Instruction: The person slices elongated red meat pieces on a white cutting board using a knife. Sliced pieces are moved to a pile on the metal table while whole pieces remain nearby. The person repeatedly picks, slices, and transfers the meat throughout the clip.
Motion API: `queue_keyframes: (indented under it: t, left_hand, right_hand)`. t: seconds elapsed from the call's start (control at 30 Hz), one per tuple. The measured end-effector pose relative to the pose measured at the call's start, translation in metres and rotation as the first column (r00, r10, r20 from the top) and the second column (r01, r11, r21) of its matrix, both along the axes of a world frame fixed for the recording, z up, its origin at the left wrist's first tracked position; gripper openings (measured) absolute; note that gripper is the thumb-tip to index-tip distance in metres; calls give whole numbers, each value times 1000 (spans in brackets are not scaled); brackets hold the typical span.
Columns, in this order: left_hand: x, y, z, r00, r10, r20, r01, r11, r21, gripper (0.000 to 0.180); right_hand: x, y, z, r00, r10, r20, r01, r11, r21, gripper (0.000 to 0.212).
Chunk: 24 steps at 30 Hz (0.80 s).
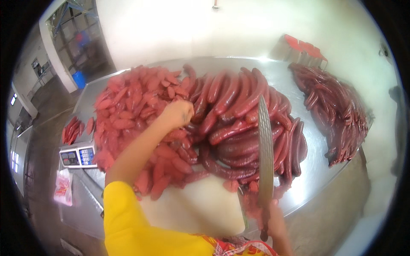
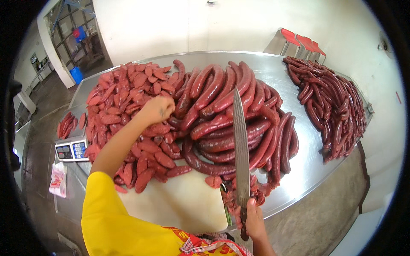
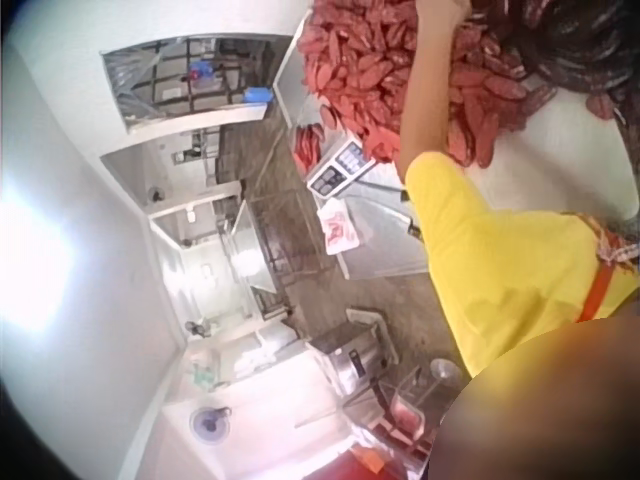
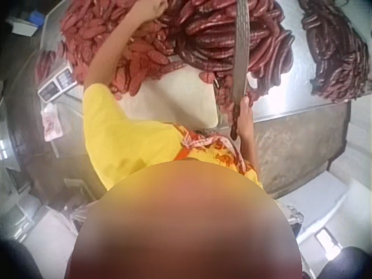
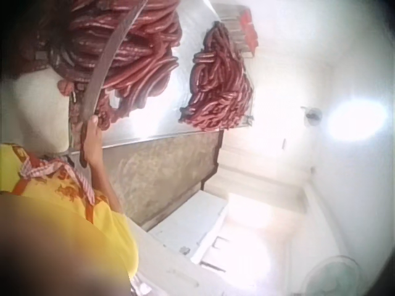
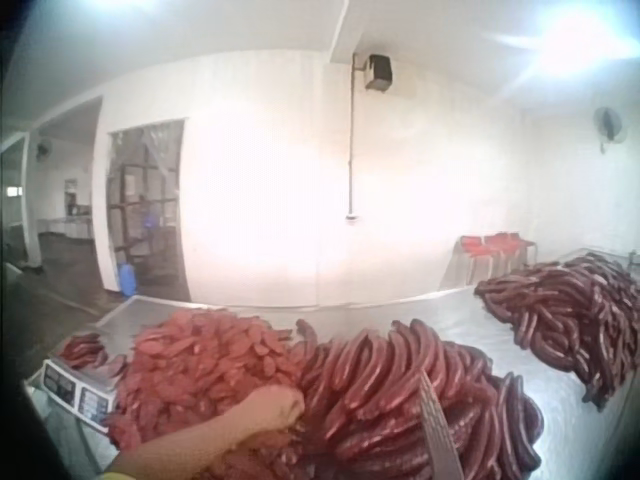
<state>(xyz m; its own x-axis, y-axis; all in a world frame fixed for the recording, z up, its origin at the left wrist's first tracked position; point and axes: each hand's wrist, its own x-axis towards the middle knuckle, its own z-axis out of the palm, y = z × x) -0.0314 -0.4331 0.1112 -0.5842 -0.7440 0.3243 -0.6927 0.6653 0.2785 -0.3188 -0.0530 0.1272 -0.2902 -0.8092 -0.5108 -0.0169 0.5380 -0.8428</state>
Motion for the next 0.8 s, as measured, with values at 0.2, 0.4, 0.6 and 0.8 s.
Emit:
queue_keyframes:
  t: [0.2,0.4,0.6,0.8]
  left_hand:
    - [-50,-179,-59,973,180,144,-164,980,-115,27]
    - [-19,-231,-103,700,327,634,-254,945,-208,38]
    - [-38,-238,-90,668,397,629,-381,909,-169,36]
    - [-71,-302,-106,879,407,250,-470,829,302,35]
  right_hand:
    - [-5,-18,-12,993,-91,73,94,995,-41,76]
    - [-10,-39,-27,947,-290,137,288,957,36,74]
    - [-16,-48,-26,913,-400,87,396,917,53,77]
    - [-17,-56,-21,939,-332,87,336,941,-33,77]
